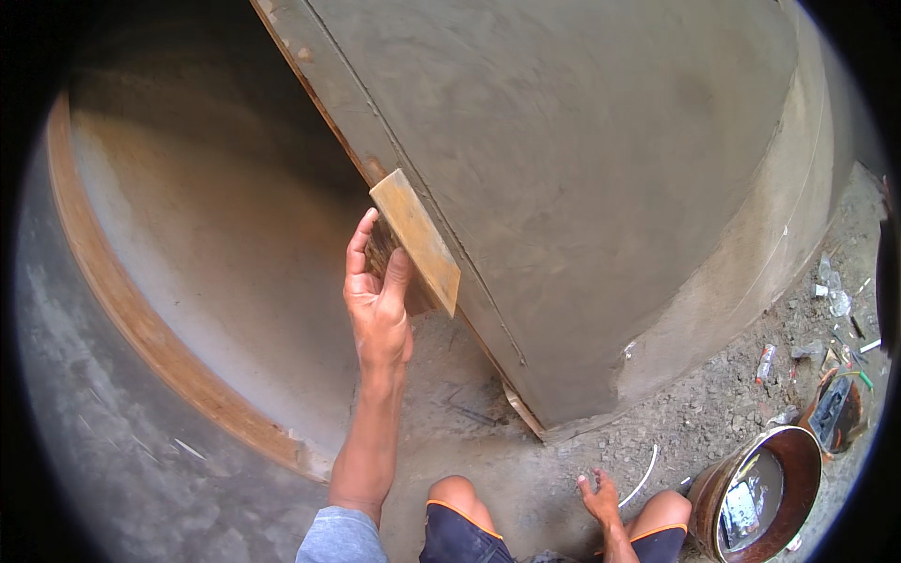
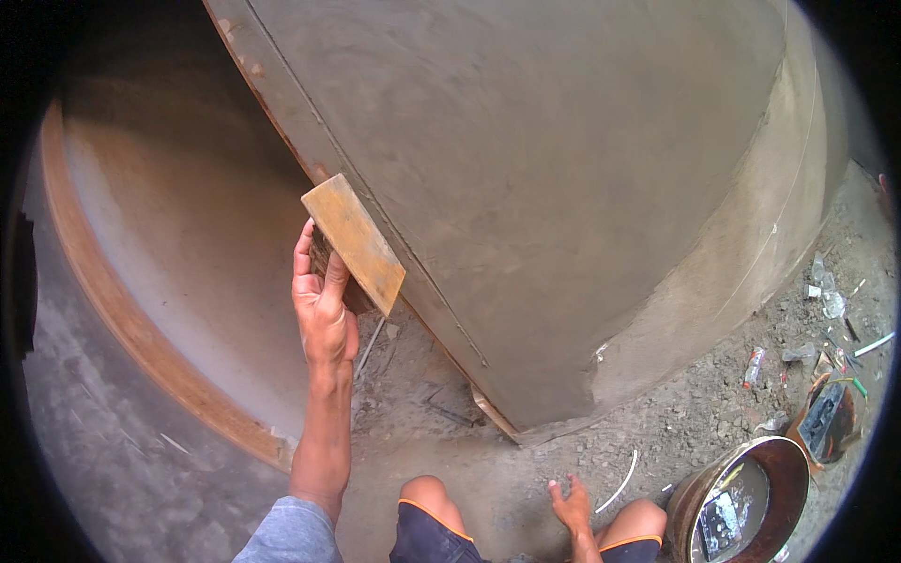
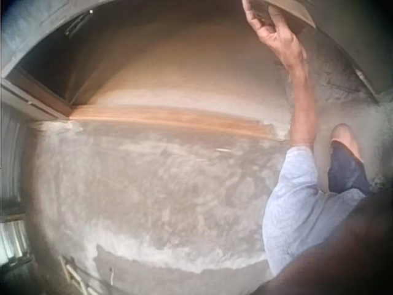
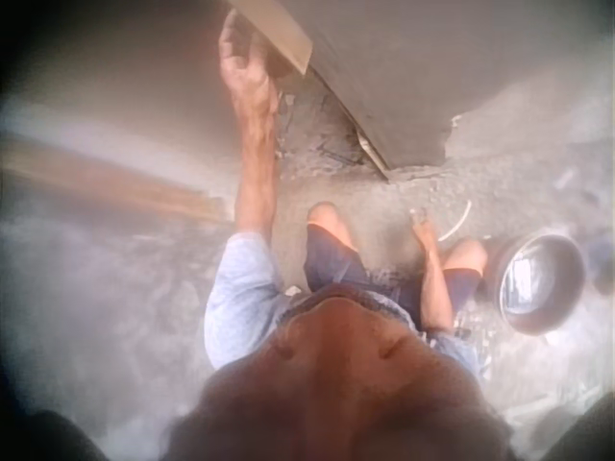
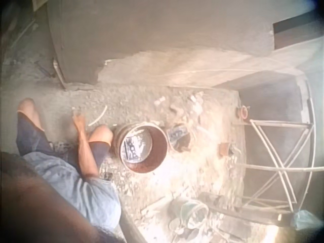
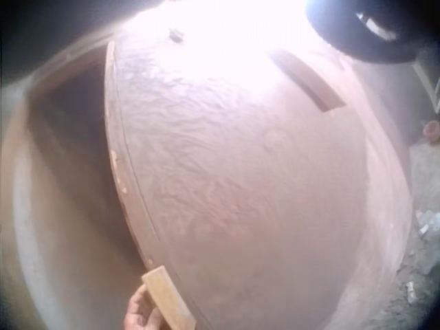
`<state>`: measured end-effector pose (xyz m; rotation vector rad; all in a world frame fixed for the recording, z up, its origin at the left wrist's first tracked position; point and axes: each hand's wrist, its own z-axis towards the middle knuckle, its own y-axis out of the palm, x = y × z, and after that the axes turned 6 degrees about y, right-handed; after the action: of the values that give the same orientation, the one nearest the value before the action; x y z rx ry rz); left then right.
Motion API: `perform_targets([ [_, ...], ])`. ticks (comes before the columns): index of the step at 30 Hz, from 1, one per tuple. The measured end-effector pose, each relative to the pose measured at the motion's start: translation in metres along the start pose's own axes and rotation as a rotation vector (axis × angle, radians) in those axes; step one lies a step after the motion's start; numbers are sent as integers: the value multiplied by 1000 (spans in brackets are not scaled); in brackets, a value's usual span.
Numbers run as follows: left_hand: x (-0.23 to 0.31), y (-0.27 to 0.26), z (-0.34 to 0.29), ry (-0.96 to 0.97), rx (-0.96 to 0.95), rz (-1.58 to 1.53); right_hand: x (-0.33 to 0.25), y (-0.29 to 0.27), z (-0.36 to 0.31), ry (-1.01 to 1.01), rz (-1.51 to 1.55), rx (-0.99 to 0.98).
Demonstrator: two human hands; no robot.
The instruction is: The person uses a wooden float to smooth and level the wet plaster on a concrete wall, frequently dipping the tool into a bucket of water to clean and wet it.
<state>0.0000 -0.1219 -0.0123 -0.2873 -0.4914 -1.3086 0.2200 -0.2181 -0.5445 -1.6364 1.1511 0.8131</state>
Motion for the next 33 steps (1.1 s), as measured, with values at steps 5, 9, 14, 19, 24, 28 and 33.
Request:
perform_targets([
  [5,5,1,14,15,-18,-4,-5,-2,-4,40,12,-18],
  [9,14,14,29,1,-18,36,-9,-3,-5,55,40,-33],
  [14,16,20,41,11,11,86,-2,1,-1,44,31,-16],
  [19,19,23,43,91,-11,202,8,1,4,-18,43,30],
  [24,18,36,33,163,-17,442,11,-4,2,30,11,39],
  [28,13,38,15,134,-32,419,8,-14,1,82,-2,20],
  [33,-7,38,-15,110,8,421,-1,-19,-4,119,34,19],
])
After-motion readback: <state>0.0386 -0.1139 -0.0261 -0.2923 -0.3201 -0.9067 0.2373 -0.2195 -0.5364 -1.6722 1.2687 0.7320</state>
